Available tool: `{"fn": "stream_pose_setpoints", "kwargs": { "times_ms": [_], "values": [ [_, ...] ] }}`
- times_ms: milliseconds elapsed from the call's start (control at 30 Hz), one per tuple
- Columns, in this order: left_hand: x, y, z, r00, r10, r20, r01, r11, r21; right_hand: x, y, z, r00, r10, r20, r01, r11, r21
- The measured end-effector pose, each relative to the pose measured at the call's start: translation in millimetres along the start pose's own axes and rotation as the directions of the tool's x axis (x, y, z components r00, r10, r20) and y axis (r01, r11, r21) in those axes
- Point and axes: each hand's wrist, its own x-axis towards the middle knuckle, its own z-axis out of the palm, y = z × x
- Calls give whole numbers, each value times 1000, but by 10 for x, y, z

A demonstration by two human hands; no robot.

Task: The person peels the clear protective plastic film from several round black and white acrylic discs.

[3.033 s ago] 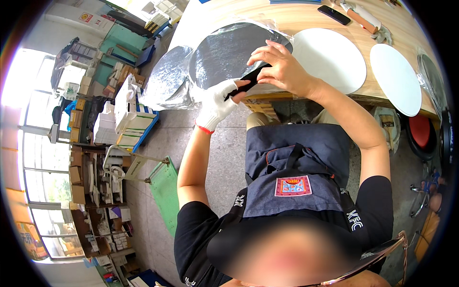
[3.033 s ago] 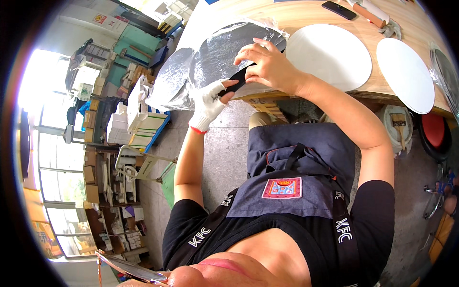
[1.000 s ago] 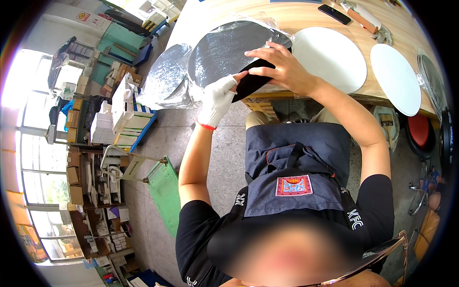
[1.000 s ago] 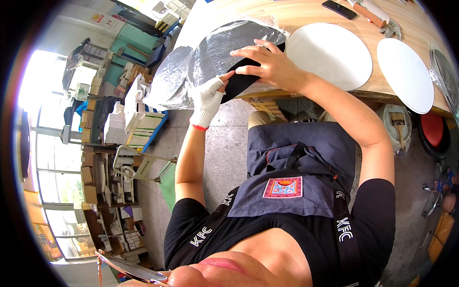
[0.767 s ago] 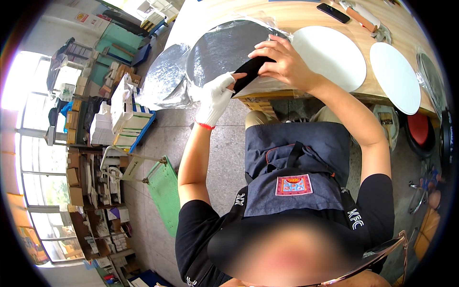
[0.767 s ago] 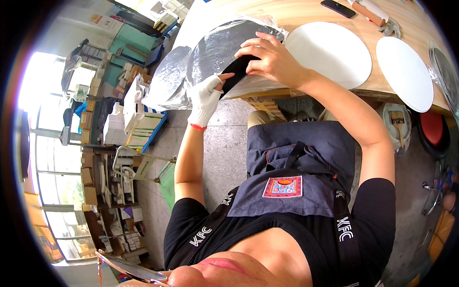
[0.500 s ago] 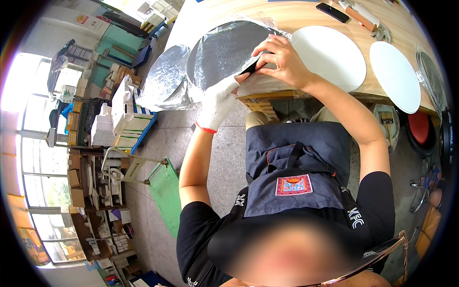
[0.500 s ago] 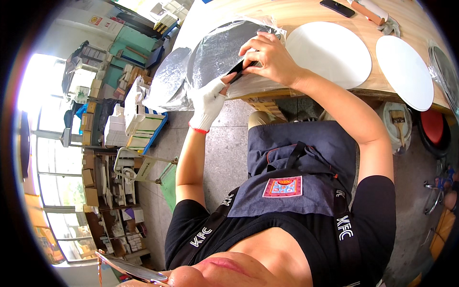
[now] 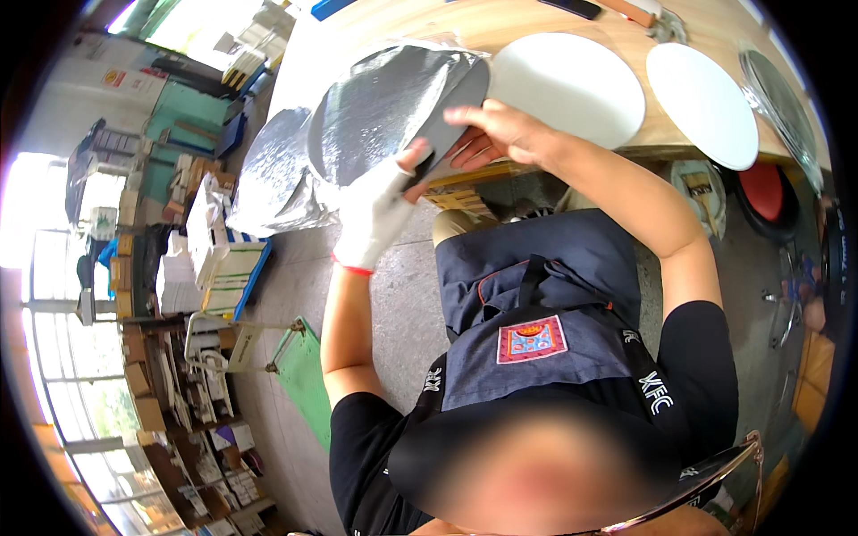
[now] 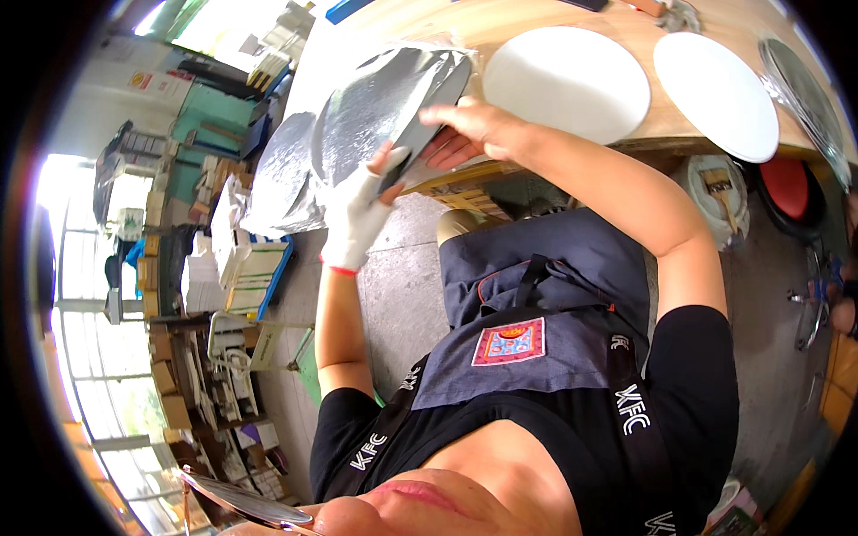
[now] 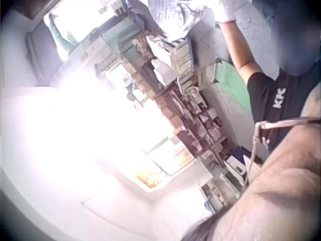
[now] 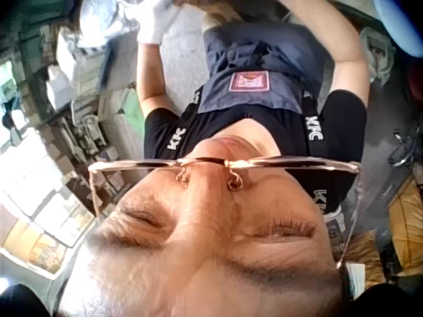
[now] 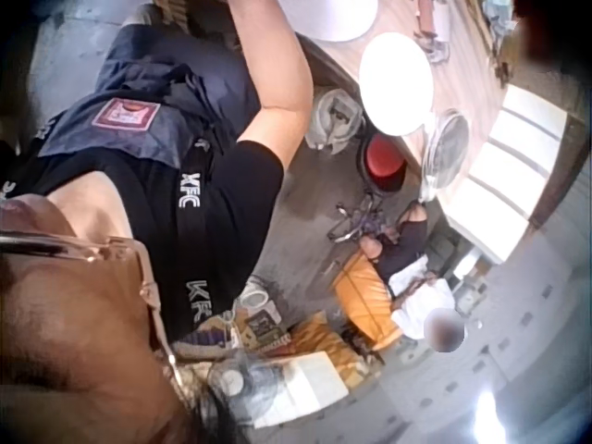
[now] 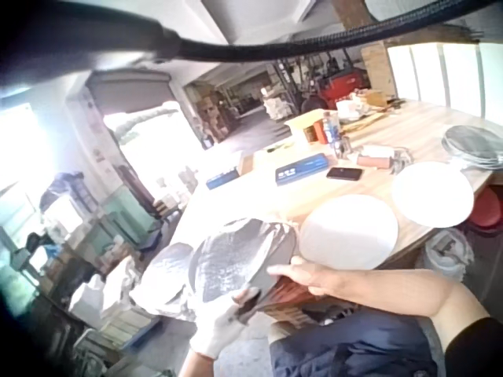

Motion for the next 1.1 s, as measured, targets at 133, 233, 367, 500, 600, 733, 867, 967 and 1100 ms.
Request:
{"fn": "stream_pose_setpoints", "kwargs": {
  "times_ms": [133, 233, 367, 500, 600, 733, 867, 967, 1100],
  "values": [
    [97, -674, -86, 957, -282, 67, 290, 937, -196, -85, 112, 45, 983, -4, -181, 34, 986, 164],
    [-33, -1130, 105, 913, -322, 250, 304, 947, 106, -356, 33, -74, 995, -1, -103, 23, 975, 220],
    [-115, -1227, 238, 925, -317, 209, 330, 943, -34, -821, 123, -422, 995, 13, -95, 9, 975, 224],
    [-81, -1219, 278, 901, -352, 255, 357, 934, 29, -1452, 166, -815, 986, 29, -167, 13, 969, 248],
    [-112, -1212, 219, 893, -368, 257, 358, 930, 87, -2076, 131, -1117, 958, -28, -285, 85, 978, 190],
    [-105, -1198, 171, 867, -408, 287, 412, 910, 51, -2580, 185, -1528, 811, -175, -558, 323, 929, 179],
    [-37, -1030, 138, 861, -415, 293, 422, 906, 41, -2703, 214, -2096, 651, -289, -702, 574, 793, 205],
    [-71, -760, 90, 924, -293, 245, 286, 956, 65, -2695, 367, -2729, 501, -288, -816, 650, 747, 136],
    [-36, -299, -10, 948, -215, 234, 187, 973, 135, -2703, 514, -3207, 422, -199, -885, 627, 769, 126]
  ]
}}
